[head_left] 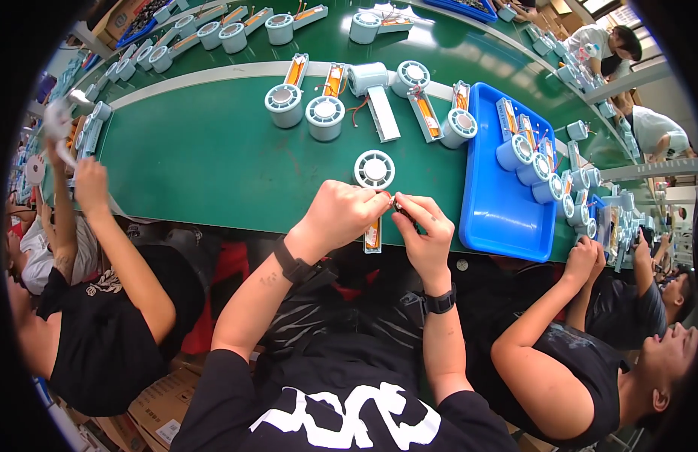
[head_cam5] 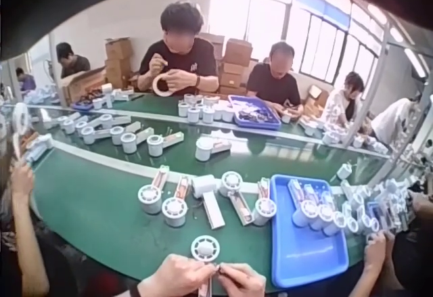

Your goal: The person connects a circuit board to a fan assembly by hand, fits the board into the handle, and places the assembled fan onto a blue tray before repeating the process.

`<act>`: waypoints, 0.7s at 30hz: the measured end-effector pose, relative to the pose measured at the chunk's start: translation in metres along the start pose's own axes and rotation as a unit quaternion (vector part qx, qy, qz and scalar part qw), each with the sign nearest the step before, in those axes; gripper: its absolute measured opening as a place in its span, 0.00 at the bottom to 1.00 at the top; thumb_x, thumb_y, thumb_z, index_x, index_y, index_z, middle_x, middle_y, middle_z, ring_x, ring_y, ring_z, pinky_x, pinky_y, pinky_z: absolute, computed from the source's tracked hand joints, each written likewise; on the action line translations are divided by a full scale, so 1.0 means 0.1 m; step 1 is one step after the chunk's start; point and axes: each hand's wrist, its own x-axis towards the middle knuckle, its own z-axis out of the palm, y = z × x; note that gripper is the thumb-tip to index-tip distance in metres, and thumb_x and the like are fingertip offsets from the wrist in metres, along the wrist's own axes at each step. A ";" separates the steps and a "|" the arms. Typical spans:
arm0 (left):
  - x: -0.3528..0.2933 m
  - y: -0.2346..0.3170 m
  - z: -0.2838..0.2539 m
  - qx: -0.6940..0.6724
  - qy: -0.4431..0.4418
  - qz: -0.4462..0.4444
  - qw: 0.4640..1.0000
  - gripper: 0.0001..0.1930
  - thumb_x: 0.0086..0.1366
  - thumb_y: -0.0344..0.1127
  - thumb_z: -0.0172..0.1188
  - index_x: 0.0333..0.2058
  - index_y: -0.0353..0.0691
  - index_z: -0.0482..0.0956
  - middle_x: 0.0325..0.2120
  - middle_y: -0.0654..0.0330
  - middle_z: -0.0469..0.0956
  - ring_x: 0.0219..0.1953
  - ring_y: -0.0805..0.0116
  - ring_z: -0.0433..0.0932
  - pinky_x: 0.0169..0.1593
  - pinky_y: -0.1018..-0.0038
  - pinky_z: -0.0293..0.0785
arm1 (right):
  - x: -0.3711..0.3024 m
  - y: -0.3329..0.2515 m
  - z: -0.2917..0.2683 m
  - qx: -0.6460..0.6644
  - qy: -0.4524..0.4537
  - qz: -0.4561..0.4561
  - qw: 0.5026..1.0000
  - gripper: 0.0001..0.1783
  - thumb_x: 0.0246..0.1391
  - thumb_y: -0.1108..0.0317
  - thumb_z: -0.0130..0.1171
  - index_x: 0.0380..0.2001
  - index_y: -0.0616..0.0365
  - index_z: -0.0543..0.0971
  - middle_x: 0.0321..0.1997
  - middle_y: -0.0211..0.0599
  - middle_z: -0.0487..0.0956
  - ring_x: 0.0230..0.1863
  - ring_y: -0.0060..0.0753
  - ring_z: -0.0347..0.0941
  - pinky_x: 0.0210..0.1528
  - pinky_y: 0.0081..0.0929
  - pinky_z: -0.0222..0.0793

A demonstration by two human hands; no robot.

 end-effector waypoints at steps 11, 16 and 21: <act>0.05 -0.10 -0.10 0.027 0.084 0.101 0.991 0.06 0.57 0.32 0.67 0.33 0.41 0.81 0.20 0.68 0.72 0.23 0.72 0.76 0.25 0.73 0.72 | 0.15 -0.07 -0.08 0.036 -0.055 0.033 0.997 0.14 0.48 0.81 0.70 0.40 0.64 0.86 0.40 0.44 0.87 0.38 0.35 0.84 0.41 0.24 0.78; 0.02 -0.16 -0.06 0.033 0.054 0.139 0.988 0.06 0.56 0.32 0.66 0.32 0.42 0.81 0.20 0.69 0.71 0.23 0.73 0.77 0.26 0.74 0.73 | 0.17 -0.12 -0.14 0.021 -0.086 0.027 0.996 0.12 0.48 0.80 0.71 0.39 0.64 0.86 0.39 0.43 0.86 0.37 0.35 0.84 0.38 0.24 0.79; 0.09 -0.16 -0.07 0.007 0.013 0.151 0.988 0.06 0.57 0.34 0.67 0.33 0.42 0.81 0.20 0.69 0.72 0.24 0.73 0.78 0.27 0.74 0.74 | 0.22 -0.12 -0.20 0.010 -0.109 0.039 0.993 0.12 0.47 0.81 0.71 0.38 0.65 0.86 0.39 0.44 0.86 0.37 0.35 0.85 0.39 0.24 0.78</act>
